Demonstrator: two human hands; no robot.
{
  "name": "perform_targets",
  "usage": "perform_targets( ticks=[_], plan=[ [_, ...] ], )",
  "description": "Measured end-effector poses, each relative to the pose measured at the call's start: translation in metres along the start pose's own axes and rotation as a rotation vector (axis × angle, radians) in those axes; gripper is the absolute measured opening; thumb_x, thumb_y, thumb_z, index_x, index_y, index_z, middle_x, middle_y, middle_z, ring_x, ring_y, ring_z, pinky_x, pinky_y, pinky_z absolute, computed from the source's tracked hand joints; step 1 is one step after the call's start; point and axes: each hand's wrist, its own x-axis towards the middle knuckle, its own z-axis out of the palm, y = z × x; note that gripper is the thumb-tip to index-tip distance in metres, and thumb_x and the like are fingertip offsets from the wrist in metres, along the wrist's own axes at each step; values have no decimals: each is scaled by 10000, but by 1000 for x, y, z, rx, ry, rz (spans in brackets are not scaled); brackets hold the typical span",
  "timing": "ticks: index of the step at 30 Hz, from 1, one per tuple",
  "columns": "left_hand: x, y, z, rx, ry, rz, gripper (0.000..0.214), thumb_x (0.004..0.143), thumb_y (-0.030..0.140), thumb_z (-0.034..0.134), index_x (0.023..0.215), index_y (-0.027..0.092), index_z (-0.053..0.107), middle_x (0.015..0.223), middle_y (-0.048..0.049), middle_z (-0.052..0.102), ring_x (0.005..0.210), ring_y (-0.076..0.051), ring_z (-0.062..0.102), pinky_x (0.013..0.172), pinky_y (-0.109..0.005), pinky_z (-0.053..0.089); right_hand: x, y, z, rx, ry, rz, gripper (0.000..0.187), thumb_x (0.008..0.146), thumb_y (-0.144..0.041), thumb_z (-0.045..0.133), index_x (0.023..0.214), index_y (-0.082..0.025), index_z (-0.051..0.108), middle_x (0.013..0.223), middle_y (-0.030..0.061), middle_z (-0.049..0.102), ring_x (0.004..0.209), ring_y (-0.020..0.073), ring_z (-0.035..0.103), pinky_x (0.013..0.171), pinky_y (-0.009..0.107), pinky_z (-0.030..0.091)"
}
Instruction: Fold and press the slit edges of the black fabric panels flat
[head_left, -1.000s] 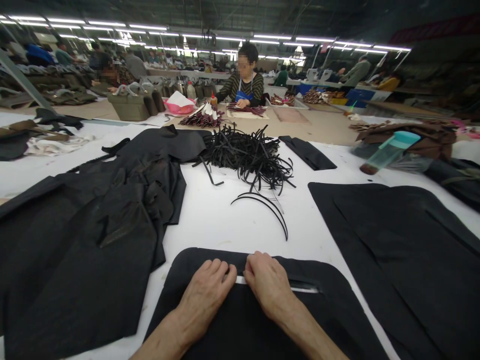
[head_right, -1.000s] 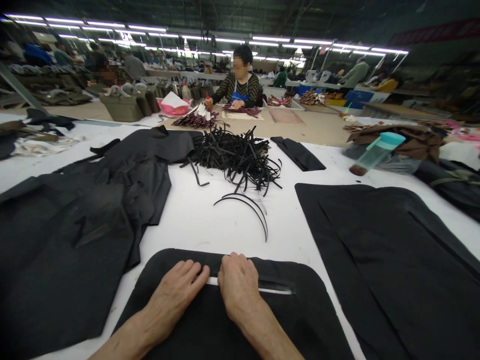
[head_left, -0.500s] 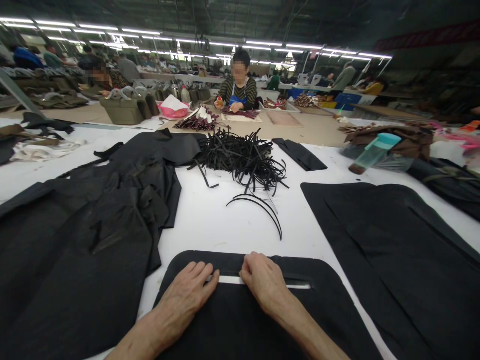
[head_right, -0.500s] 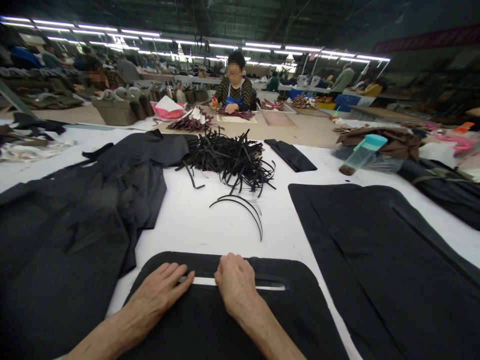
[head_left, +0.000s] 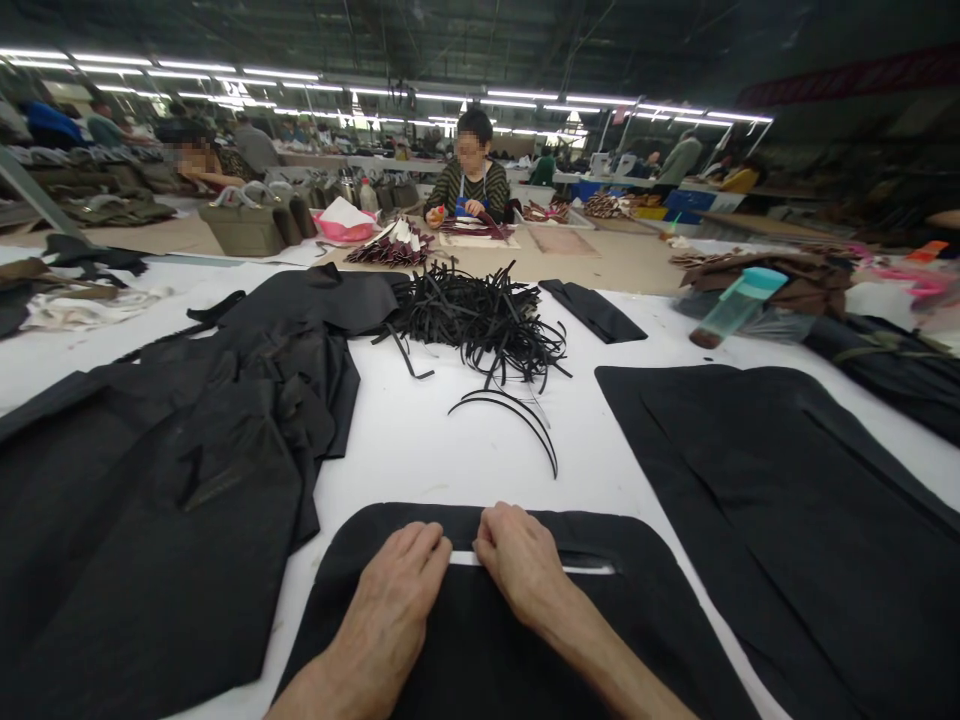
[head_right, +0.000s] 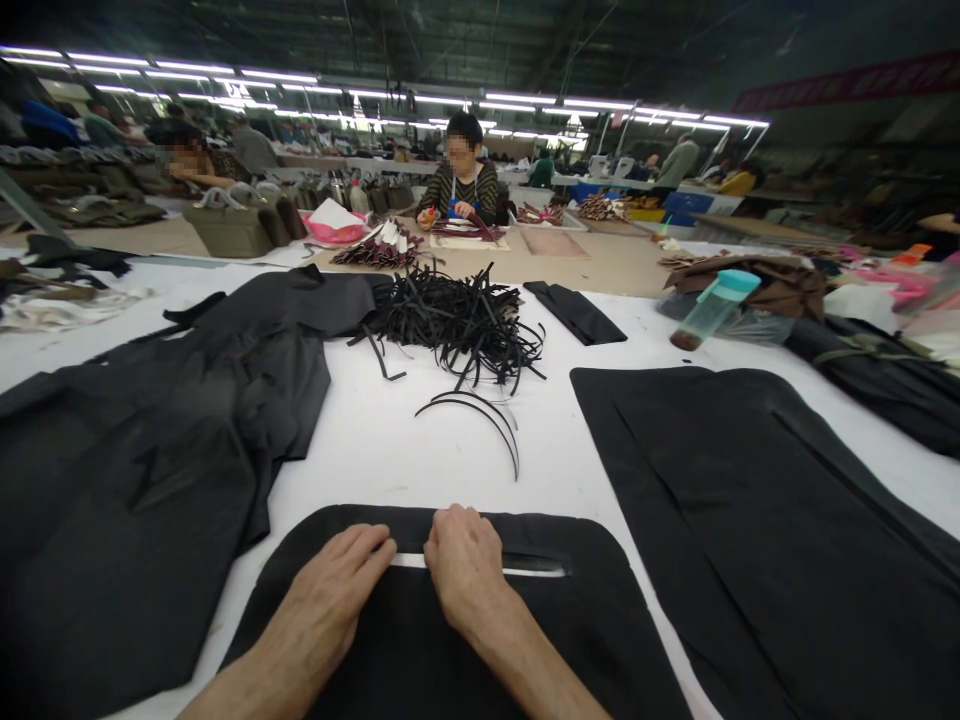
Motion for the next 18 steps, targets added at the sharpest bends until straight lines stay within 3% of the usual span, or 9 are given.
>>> perform_targets(
  ticks=[3,7,11,18],
  plan=[
    [8,17,9,-49,-28,66,458,732,-56,390,1122,127,544,1152,-93,576,1045,-215,513,930,-340,439,0,2,3,5,23,-22,152,810,-58,545,741,-166,626,761,45,616,740,209,566,610,272,346],
    [10,20,20,-50,-22,52,448,763,-46,361,1143,133,515,1118,-88,584,1026,-196,520,889,-312,466,-5,13,4,59,44,-115,163,782,-27,591,791,-189,597,790,-2,593,772,181,545,661,248,365],
    [6,14,28,-5,27,73,516,732,-72,337,1175,138,498,1174,-88,562,1078,-200,498,906,-296,465,-16,39,4,144,116,-229,295,737,29,613,898,-208,542,867,-27,557,830,163,506,723,233,370],
    [4,17,36,103,63,106,565,664,-90,329,1161,94,524,1146,-109,585,1043,-234,526,889,-340,491,-38,91,4,99,217,-259,204,820,-2,590,860,-197,543,867,1,508,824,191,470,737,289,368]
  ],
)
